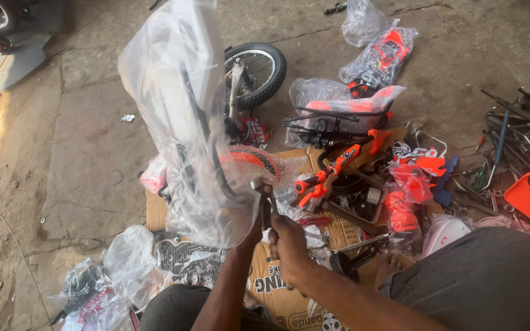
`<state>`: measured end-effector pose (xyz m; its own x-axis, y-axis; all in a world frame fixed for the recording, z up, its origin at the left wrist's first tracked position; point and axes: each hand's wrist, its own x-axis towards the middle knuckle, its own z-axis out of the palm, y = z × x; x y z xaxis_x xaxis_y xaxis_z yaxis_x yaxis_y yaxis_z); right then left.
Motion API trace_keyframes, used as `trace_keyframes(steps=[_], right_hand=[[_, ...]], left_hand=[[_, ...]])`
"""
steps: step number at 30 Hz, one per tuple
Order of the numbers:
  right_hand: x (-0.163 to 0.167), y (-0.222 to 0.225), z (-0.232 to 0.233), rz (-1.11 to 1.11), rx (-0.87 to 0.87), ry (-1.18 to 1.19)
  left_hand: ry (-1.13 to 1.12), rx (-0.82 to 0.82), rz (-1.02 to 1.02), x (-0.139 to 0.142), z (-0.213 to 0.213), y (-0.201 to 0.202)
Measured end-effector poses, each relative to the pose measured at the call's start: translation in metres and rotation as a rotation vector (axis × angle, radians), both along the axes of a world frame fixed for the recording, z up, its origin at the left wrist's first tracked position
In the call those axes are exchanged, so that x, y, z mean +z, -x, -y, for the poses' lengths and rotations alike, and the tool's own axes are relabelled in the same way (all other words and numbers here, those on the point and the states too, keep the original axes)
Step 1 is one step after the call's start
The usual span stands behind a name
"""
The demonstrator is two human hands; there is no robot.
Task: The person is assembling a bicycle by tightening a bolt on the handlebar stem using a wrench. They are sitting on the floor surrounded by bicycle parts and tools.
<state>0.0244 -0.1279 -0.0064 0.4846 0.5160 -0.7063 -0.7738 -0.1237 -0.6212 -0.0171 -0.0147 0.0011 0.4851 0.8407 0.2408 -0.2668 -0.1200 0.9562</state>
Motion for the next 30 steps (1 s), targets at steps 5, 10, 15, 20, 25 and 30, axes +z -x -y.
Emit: trace_keyframes(steps=[5,10,15,20,25,30], right_hand=[[-0.009,0.000,0.009,-0.025,0.097,-0.136],[0.031,-0.074,0.019,0.477,0.529,-0.069],[0.049,-0.161,0.012,0.723,1.106,0.126],[0.040,-0.117,0.022,0.566,0.780,-0.084],[0.022,0.006,0.001,-0.011,-0.044,-0.191],[0.013,-0.007,0.027,0.043,0.085,-0.225]], left_hand=[[0.306,-0.186,-0.128,0.007,-0.014,0.003],[0.479,-0.200,-0.129,0.015,-0.008,0.007],[0.547,-0.350,-0.023,0.020,-0.001,0.004],[0.601,-0.343,0.174,0.007,-0.001,0.000],[0.407,-0.270,0.140,-0.027,-0.006,-0.005],[0.451,-0.480,0.426,-0.045,-0.014,0.003]])
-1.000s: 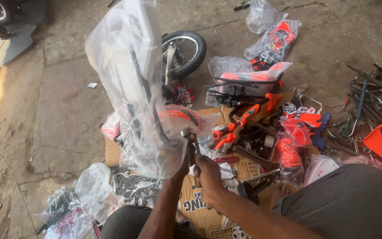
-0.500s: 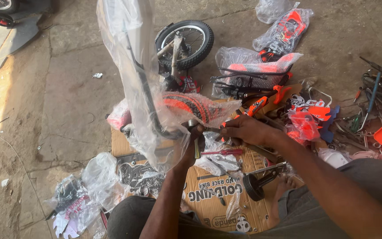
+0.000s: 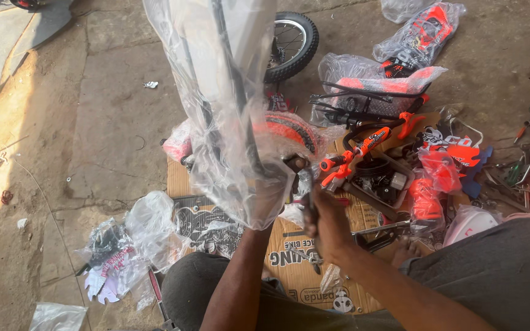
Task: The person is assembling a bicycle by tightening a bolt on the handlebar stem using a wrench. They are sitting on the floor surrounded by bicycle parts and tools.
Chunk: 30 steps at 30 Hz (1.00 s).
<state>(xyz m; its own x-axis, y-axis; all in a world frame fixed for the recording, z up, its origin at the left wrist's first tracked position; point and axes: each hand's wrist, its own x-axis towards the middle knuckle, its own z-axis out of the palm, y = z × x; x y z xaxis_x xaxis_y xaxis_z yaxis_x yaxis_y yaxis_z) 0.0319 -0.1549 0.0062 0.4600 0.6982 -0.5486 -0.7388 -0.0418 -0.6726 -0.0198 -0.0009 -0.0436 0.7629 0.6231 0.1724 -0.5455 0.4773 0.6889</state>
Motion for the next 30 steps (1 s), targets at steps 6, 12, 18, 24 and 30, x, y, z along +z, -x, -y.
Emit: trace_keyframes(steps=[6,12,18,24,30], right_hand=[[0.044,-0.118,0.005,0.868,0.639,0.090],[0.038,-0.119,0.003,0.574,0.734,0.114],[0.018,0.009,-0.021,-0.175,-0.079,-0.070],[0.017,-0.011,0.001,-0.044,0.086,-0.112],[0.038,-0.134,0.004,0.794,0.692,0.189]], left_hand=[[-0.125,0.130,-0.531,0.036,0.019,0.002],[0.128,0.064,-0.287,0.052,0.017,-0.003],[-0.309,0.305,-0.436,0.032,0.007,-0.019],[-0.182,0.200,-0.451,0.060,0.005,-0.004],[-0.091,0.071,-0.437,0.087,0.014,0.006]])
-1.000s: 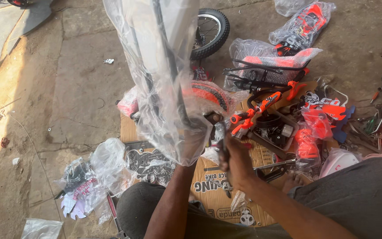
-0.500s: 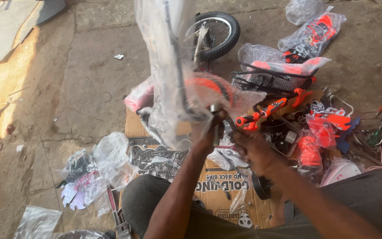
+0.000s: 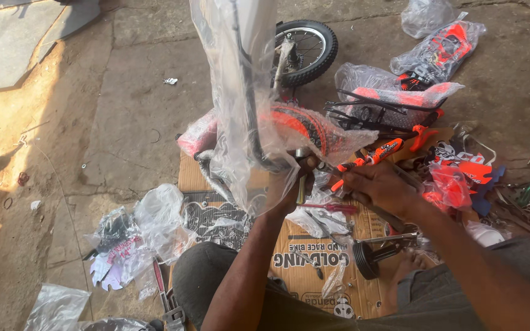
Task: The person is assembling a bicycle by tightening a bolt on the handlebar stem using a wrench. They are sitting on the floor surrounded by bicycle parts and tools.
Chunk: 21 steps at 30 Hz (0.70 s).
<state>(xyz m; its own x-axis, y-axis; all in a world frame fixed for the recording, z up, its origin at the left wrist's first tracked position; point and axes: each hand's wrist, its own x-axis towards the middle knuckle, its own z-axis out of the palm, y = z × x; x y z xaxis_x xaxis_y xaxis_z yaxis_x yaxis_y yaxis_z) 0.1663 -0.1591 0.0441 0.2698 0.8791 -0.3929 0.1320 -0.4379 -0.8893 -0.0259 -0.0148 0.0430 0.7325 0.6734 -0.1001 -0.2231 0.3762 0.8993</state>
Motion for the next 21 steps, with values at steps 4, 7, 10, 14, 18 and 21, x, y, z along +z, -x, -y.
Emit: trace_keyframes(steps=[4,7,10,14,18,21], right_hand=[[0.008,-0.050,-0.013,0.097,0.231,0.026],[-0.006,-0.022,-0.002,-0.355,0.097,0.054],[-0.030,0.053,0.011,-0.935,-0.199,-0.141],[-0.038,0.114,0.008,-0.765,-0.262,-0.271],[-0.014,0.070,-0.001,-0.386,-0.078,-0.252],[0.006,0.023,-0.011,-0.066,0.001,-0.127]], left_hand=[[0.001,-0.102,0.015,-0.008,0.004,-0.003],[0.165,-0.073,0.071,-0.019,0.007,-0.015],[0.255,0.072,0.275,-0.027,-0.001,-0.025],[0.360,0.221,0.475,-0.028,-0.033,-0.019],[0.347,0.181,0.489,-0.026,-0.043,-0.004],[0.400,0.136,0.462,-0.022,-0.033,-0.002]])
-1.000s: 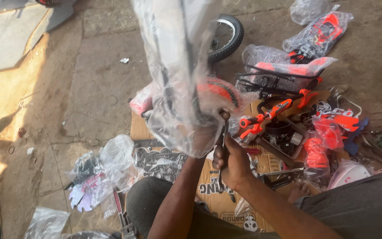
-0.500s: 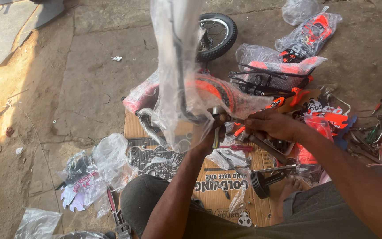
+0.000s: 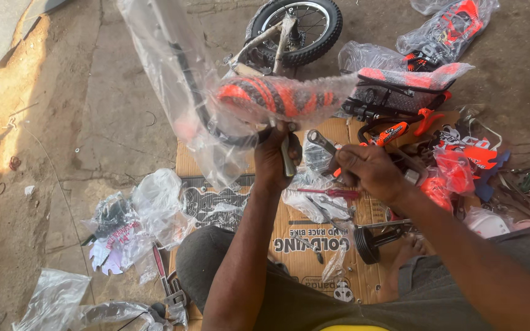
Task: The person is assembling a bicycle by tightening a bolt on the handlebar stem using a wrench. They are sitting on the floor surrounded by bicycle parts and tools.
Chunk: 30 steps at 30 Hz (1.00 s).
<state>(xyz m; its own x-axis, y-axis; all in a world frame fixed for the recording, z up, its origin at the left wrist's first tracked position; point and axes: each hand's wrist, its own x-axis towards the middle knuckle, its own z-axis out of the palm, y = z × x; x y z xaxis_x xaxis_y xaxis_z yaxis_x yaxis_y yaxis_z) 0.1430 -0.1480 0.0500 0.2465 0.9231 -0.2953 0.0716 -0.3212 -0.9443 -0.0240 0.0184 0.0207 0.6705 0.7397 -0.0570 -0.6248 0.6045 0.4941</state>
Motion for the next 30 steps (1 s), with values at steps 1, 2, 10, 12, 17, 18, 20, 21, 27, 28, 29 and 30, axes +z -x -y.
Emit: trace_keyframes(steps=[1,2,10,12,17,18,20,21,27,28,29,30], right_hand=[[0.008,-0.012,-0.007,0.056,0.047,0.004],[0.017,-0.020,-0.013,0.111,0.095,0.010],[0.093,-0.029,-0.040,0.562,0.294,0.406],[0.077,-0.032,-0.034,0.504,0.279,0.340],[0.017,-0.044,-0.006,0.143,0.227,0.317],[0.012,-0.039,-0.004,0.153,0.180,0.206],[0.010,-0.014,0.006,0.165,0.086,0.016],[0.005,0.018,0.006,0.010,-0.100,0.080],[-0.047,0.160,-0.010,-1.141,-0.875,0.036],[-0.054,0.158,-0.008,-1.170,-0.801,0.012],[-0.059,0.149,-0.001,-1.181,-0.726,-0.005],[-0.061,0.134,0.009,-1.085,-0.697,-0.019]], left_hand=[[-0.034,-0.037,-0.004,0.001,0.003,-0.001],[-0.067,-0.074,-0.010,0.003,0.007,-0.002],[-0.181,-0.184,-0.185,0.004,0.023,-0.002],[-0.168,-0.172,-0.208,0.003,0.023,-0.001],[-0.171,-0.112,-0.298,-0.004,0.025,-0.002],[-0.166,-0.124,-0.358,-0.006,0.027,-0.003],[-0.191,-0.146,-0.402,-0.015,0.027,-0.003],[-0.204,-0.151,-0.420,-0.021,0.028,-0.005],[-0.681,0.081,-0.578,-0.055,0.026,-0.022],[-0.673,0.081,-0.568,-0.059,0.023,-0.021],[-0.669,0.095,-0.558,-0.062,0.022,-0.018],[-0.664,0.104,-0.553,-0.064,0.021,-0.014]])
